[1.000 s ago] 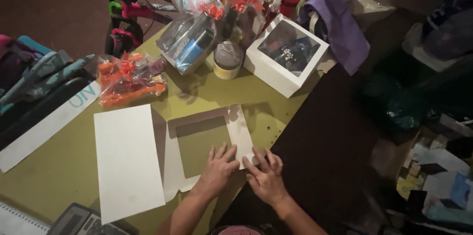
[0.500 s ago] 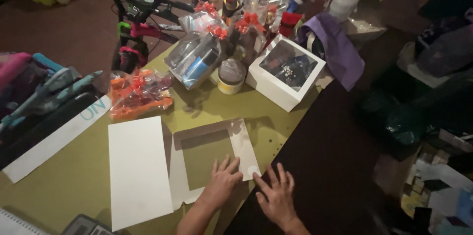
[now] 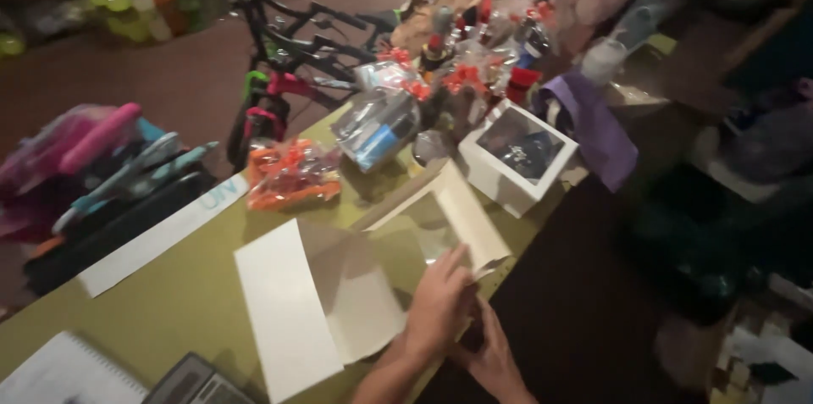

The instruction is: Assembling a cardboard gift box by folding flaps and tucking them into place.

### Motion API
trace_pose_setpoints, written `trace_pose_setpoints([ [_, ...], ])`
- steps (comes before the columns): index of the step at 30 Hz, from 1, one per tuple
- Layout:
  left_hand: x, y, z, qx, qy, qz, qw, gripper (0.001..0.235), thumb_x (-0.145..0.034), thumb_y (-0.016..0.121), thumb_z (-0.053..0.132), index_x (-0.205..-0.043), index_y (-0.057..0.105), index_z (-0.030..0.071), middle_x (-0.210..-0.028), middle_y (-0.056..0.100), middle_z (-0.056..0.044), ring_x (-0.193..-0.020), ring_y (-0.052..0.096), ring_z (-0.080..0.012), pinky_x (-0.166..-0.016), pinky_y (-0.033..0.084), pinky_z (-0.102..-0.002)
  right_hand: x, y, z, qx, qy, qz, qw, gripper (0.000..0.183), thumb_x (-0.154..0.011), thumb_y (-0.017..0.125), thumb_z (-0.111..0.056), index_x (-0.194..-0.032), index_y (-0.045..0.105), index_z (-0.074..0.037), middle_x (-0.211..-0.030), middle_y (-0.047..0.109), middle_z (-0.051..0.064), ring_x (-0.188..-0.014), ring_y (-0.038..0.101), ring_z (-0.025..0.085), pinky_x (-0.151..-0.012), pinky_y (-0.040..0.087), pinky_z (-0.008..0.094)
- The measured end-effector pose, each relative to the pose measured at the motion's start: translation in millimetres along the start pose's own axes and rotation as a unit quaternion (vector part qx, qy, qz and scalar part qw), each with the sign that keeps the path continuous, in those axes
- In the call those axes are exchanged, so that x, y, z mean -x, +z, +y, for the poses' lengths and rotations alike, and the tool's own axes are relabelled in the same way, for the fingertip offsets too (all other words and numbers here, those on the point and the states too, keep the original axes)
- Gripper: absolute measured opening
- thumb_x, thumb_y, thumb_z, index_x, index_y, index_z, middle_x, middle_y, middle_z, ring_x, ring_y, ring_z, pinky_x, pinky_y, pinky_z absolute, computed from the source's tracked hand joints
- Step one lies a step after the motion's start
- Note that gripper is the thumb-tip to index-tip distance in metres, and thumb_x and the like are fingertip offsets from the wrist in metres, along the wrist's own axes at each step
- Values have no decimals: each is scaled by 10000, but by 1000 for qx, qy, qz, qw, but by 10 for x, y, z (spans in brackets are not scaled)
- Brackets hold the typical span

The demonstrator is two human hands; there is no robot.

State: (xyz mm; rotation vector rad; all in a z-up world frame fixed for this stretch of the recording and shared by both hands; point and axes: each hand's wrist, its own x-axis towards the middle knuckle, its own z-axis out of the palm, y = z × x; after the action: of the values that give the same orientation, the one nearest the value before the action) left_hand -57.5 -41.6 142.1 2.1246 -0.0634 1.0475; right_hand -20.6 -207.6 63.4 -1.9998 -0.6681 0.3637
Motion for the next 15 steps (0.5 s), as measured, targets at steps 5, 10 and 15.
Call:
trace_pose_setpoints([
  [5,-141,-5,324,62,-46,3,997,116,-964,654,101,-989,545,74,-1514,510,-273,-1382,487,-551,-1143,382,-568,368,257,-192,-25,-37,-6,999,859,-688,818,-253,-1435,410,-132,-1374,608,118,-1277,583,218,-1041,470,356],
  [10,-228,-251,670,123,-28,16,992,112,-1017,616,110,-1009,526,44,-1522,478,-307,-1403,502,-476,-1136,408,-571,195,482,1083,-21,-74,50,996,532,-730,816,-225,-1170,529,-140,-1154,655,74,-1082,602,178,-935,480,323],
  [15,-276,-613,600,86,-14,-122,989,652,-890,688,439,-1378,504,47,-1665,280,-249,-1495,362,-502,-1226,294,-562,-342,411,1496,-13,-106,120,987,219,-772,815,-196,-905,648,-147,-934,703,30,-886,622,139,-829,490,291],
])
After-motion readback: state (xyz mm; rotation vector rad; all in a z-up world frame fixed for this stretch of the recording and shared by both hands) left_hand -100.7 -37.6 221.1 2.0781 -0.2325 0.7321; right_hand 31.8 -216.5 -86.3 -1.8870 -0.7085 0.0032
